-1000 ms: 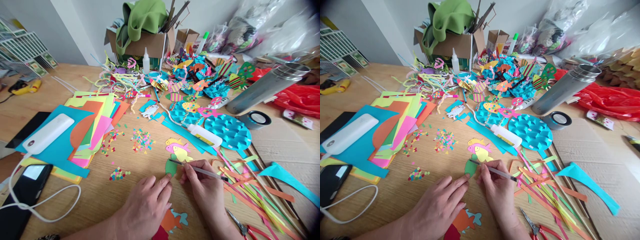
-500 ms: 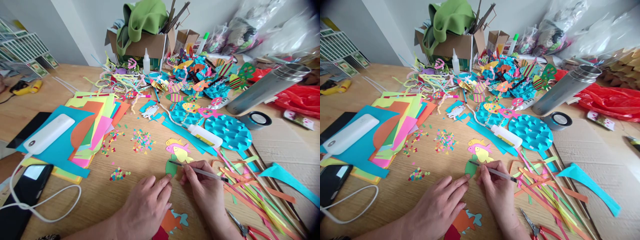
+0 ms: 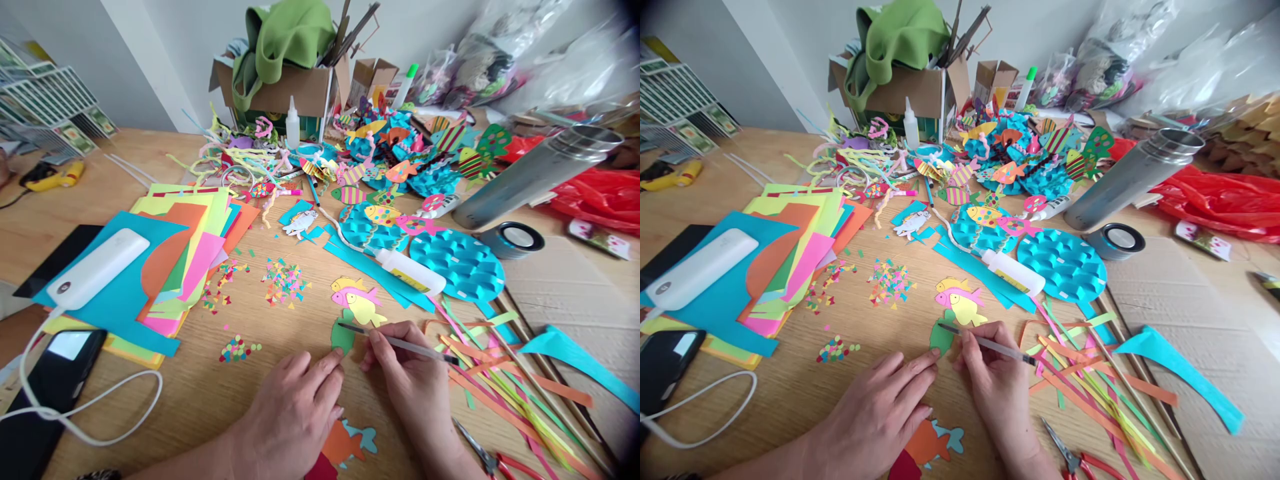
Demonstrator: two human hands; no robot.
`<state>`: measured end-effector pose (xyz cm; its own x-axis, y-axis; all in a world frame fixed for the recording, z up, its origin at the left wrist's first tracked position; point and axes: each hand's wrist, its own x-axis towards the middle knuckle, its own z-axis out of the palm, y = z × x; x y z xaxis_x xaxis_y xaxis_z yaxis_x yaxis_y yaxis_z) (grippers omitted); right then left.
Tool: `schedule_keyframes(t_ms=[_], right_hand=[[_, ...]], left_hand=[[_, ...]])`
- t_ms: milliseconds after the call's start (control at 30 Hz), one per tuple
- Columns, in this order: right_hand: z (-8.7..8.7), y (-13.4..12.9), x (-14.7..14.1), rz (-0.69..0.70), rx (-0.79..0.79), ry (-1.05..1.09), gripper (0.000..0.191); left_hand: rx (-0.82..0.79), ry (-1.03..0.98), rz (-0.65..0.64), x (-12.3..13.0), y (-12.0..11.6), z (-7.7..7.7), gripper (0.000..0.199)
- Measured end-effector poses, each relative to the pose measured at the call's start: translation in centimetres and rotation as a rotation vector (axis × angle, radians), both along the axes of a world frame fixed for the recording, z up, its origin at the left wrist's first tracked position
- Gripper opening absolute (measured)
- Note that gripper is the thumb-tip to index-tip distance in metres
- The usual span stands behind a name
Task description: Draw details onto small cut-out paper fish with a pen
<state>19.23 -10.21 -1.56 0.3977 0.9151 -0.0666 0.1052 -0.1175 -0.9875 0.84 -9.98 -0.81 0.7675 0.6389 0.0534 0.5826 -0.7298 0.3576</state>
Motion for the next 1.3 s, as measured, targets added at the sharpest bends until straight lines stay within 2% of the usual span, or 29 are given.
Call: schedule_keyframes(t_ms=[800, 1300], right_hand=[[-0.09, -0.08, 0.2, 0.02, -0.008, -0.004, 0.024], [0.0, 0.02, 0.21, 0.019, 0.009, -0.009, 0.023]], left_hand=[[-0.052, 0.018, -0.015, -0.03, 0.09, 0.02, 0.033], [-0.027, 0.002, -0.007, 0.0, 0.08, -0.05, 0.034]])
